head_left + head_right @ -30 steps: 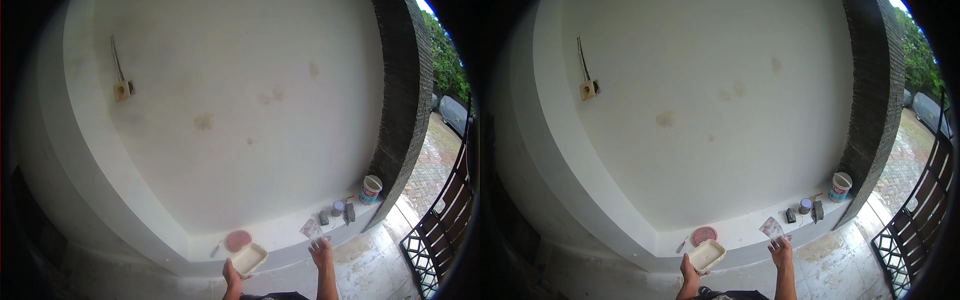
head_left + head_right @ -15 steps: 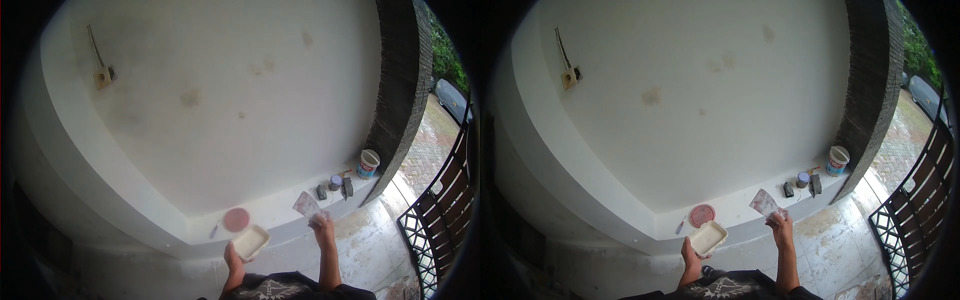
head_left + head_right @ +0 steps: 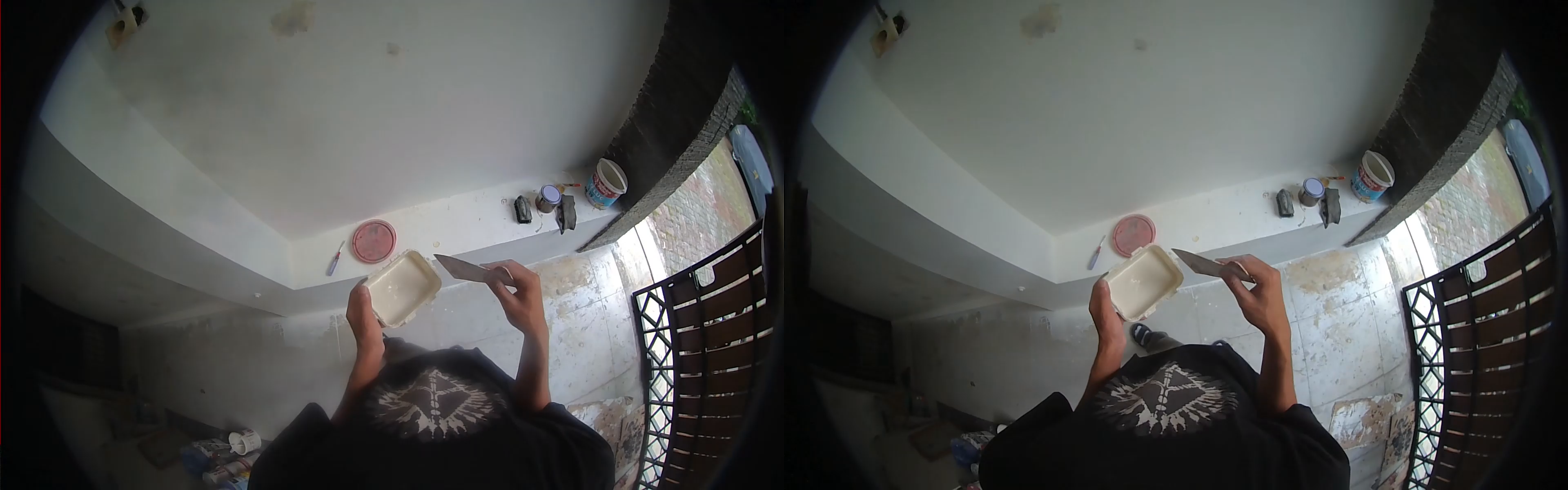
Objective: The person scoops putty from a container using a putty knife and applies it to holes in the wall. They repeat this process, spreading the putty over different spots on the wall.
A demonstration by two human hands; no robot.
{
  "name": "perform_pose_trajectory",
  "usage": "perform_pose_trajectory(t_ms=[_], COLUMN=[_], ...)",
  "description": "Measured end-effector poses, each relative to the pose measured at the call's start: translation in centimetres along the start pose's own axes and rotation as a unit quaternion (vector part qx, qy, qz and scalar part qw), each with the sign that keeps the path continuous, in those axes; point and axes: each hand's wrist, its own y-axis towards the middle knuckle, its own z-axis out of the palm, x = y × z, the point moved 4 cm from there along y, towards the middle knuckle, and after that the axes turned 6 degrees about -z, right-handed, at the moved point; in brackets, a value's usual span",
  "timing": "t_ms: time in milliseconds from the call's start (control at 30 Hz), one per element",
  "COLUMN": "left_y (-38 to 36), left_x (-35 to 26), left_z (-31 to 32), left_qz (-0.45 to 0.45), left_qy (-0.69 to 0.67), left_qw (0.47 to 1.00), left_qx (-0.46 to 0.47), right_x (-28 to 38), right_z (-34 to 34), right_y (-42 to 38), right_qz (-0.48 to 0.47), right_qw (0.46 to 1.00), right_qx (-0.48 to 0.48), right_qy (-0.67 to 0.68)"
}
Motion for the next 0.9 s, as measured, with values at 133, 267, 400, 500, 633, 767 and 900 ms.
perform_pose_trajectory(t_ms=[133,267,400,500,633,767,900], left_y=[-0.5,-1.0,-1.6,-1.7,-1.1,-0.9,-1.0], left_x=[0.0,-0.5,-1.5,-2.0,-1.6,-1.4,-1.5], left_z=[0.4,1.0,1.5,1.9,1.8,1.8,1.9], left_qz=[0.017,0.032,0.074,0.1,0.114,0.1,0.072], left_qy=[0.016,0.024,0.06,0.077,0.072,0.069,0.043], left_qw=[1.0,0.999,0.995,0.992,0.99,0.992,0.996], left_qx=[-0.001,0.004,-0.003,0.005,0.032,0.036,0.041], right_x=[-1.2,-1.0,0.0,0.0,0.6,1.1,-0.9], right_z=[0.9,1.4,1.6,1.5,1.7,2.0,2.4], right_y=[-0.6,-0.4,-0.3,-0.2,0.1,0.7,0.4], right_qz=[0.111,0.073,0.07,0.069,0.004,-0.005,0.068], right_qw=[0.988,0.995,0.997,0.996,0.995,0.992,0.99], right_qx=[0.004,0.019,0.04,0.05,0.094,0.129,0.111], right_qy=[0.109,0.064,0.014,-0.005,0.029,0.016,0.045])
